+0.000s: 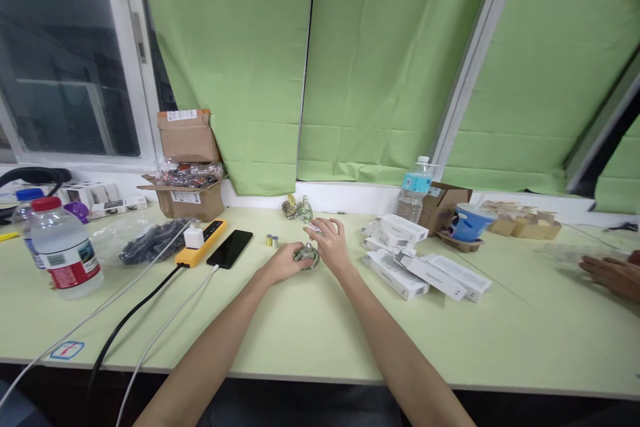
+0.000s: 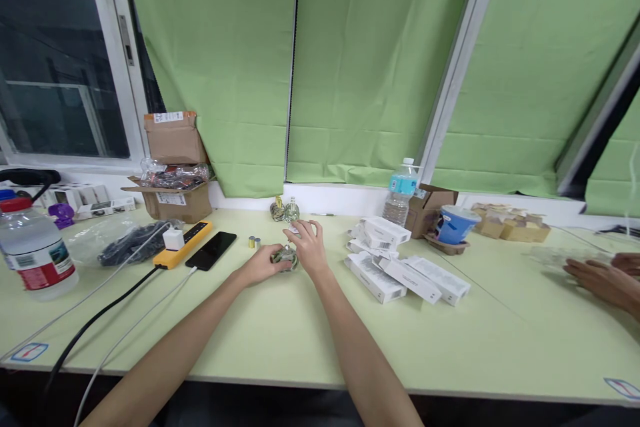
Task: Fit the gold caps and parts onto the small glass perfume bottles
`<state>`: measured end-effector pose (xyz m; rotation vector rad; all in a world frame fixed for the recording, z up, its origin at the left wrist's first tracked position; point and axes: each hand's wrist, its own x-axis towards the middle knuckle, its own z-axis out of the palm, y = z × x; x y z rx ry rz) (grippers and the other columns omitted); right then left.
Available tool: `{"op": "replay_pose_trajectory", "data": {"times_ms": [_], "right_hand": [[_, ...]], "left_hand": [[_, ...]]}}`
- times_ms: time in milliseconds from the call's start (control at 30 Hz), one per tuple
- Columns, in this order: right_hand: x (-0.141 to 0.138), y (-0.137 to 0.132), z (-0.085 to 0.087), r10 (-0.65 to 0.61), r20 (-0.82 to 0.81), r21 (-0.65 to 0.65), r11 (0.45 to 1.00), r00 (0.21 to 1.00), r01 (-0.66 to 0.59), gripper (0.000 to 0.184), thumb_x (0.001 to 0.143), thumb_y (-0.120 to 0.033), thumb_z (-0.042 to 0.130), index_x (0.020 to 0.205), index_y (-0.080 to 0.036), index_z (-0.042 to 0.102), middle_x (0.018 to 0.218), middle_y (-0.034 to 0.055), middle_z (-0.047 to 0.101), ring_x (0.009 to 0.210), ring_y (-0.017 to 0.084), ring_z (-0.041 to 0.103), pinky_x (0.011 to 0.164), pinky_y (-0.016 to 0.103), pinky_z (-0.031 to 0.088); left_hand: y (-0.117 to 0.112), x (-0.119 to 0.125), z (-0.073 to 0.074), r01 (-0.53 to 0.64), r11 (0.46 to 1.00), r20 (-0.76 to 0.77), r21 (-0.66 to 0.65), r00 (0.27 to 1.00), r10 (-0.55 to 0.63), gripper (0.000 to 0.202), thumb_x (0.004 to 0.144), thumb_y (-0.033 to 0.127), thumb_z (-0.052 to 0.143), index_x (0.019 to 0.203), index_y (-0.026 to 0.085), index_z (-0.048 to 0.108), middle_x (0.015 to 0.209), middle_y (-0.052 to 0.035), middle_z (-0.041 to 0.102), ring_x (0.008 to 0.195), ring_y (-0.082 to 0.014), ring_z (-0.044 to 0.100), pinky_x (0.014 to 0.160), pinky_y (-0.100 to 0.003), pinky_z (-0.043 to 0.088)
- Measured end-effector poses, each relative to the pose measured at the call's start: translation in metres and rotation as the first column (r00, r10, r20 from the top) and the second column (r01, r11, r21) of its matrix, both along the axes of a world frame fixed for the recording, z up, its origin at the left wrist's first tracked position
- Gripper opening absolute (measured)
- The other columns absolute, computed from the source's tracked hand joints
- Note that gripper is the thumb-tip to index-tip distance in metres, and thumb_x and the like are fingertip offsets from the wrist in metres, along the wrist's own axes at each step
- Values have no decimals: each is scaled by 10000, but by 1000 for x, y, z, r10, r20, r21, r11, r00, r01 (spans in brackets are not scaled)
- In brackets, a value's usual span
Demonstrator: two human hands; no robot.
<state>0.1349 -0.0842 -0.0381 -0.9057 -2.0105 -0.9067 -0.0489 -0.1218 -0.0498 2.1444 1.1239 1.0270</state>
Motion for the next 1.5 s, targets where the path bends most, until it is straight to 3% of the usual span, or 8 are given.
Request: {"op": "replay_pose_trajectory", "data": {"times_ms": [1500], "right_hand": [[0, 0, 6, 23, 74, 93, 995, 997, -30, 385, 865, -17, 524, 1115, -276, 662, 1259, 46, 636, 1245, 221, 500, 1137, 478, 302]], "left_hand": [[2, 0, -2, -5, 1000, -6, 22, 1000, 6, 320, 771, 474, 637, 827, 159, 624, 738, -1, 583, 669, -150, 476, 594, -254, 332]]}}
